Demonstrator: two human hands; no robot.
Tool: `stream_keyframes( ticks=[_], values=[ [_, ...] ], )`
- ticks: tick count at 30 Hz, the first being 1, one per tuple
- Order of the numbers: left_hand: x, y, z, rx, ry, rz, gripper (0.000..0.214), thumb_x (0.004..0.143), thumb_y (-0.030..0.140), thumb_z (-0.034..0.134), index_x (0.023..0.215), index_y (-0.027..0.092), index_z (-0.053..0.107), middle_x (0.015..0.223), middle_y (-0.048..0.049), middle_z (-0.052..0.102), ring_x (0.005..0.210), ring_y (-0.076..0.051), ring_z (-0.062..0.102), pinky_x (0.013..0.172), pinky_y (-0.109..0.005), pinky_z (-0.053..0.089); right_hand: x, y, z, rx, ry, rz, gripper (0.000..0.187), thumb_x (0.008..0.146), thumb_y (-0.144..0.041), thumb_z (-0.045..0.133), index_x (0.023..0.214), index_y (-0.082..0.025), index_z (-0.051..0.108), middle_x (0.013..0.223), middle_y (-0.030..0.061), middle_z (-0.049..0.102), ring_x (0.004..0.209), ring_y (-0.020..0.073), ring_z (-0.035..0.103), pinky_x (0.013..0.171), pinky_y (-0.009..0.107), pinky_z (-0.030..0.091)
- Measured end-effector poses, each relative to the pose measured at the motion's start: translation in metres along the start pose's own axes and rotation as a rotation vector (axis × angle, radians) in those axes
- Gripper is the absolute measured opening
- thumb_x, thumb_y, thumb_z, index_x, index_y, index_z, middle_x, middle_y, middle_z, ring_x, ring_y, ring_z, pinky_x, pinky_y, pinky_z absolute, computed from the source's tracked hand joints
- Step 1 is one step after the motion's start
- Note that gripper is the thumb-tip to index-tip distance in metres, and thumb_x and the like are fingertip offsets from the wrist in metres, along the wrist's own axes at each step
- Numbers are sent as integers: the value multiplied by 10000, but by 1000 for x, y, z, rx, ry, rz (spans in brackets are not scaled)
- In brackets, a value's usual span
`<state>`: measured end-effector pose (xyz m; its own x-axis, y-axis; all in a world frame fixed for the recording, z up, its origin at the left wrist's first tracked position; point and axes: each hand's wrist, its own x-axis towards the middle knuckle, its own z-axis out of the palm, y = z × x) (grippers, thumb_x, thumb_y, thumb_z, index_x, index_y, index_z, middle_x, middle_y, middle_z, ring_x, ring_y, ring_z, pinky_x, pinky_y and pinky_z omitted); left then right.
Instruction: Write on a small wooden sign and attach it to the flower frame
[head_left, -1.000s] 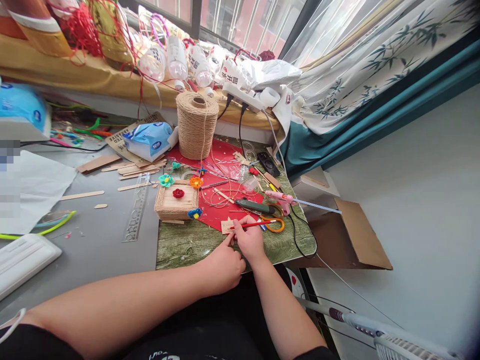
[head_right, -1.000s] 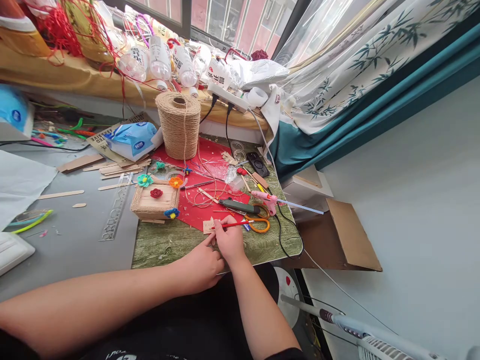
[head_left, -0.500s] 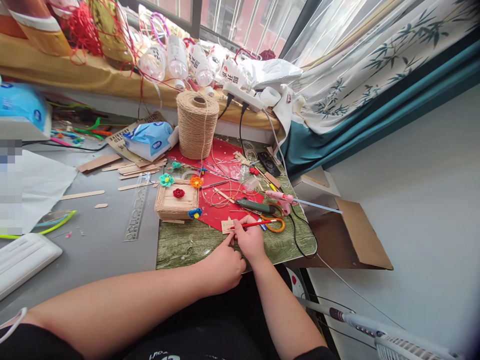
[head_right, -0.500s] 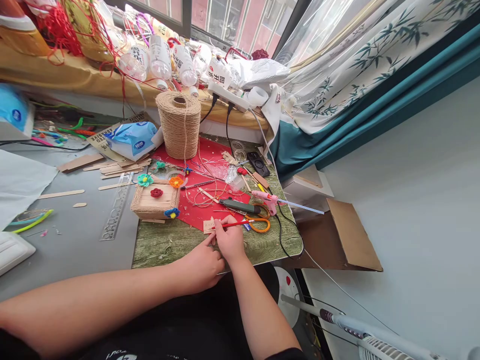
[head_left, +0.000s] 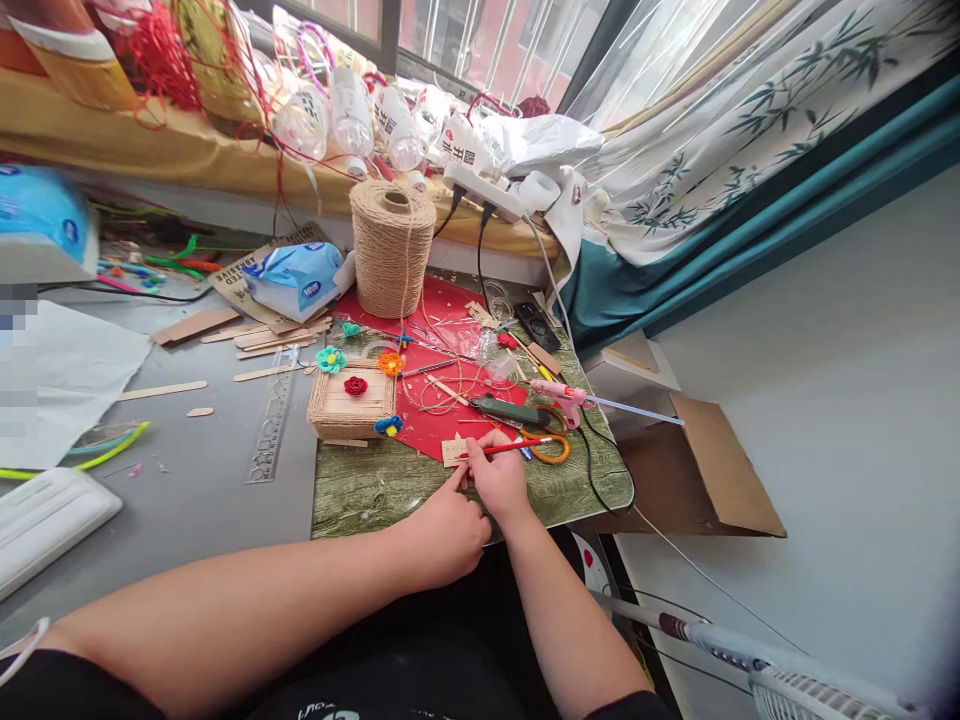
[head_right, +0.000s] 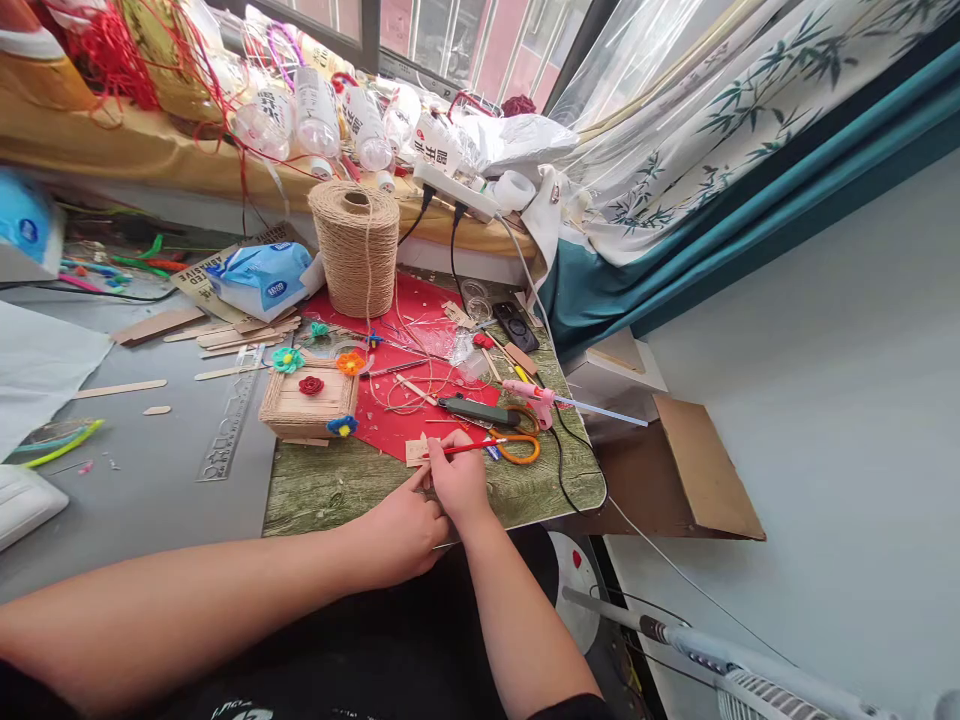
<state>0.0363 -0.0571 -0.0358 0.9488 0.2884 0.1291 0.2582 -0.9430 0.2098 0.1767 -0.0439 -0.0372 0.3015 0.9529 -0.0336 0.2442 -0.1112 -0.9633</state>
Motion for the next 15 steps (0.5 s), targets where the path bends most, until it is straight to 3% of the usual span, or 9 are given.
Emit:
stream_keyframes(
  ticks=[15],
  values=[
    [0,0,2,-8,-13,-3,234,901,426,636,907,210,728,779,-46,753,749,-246,702,1221,-641,261,0,-2,0,3,-7,-6,349,947,-504,673,760,-246,532,570,-40,616,491,171,615,490,273,469]
  ],
)
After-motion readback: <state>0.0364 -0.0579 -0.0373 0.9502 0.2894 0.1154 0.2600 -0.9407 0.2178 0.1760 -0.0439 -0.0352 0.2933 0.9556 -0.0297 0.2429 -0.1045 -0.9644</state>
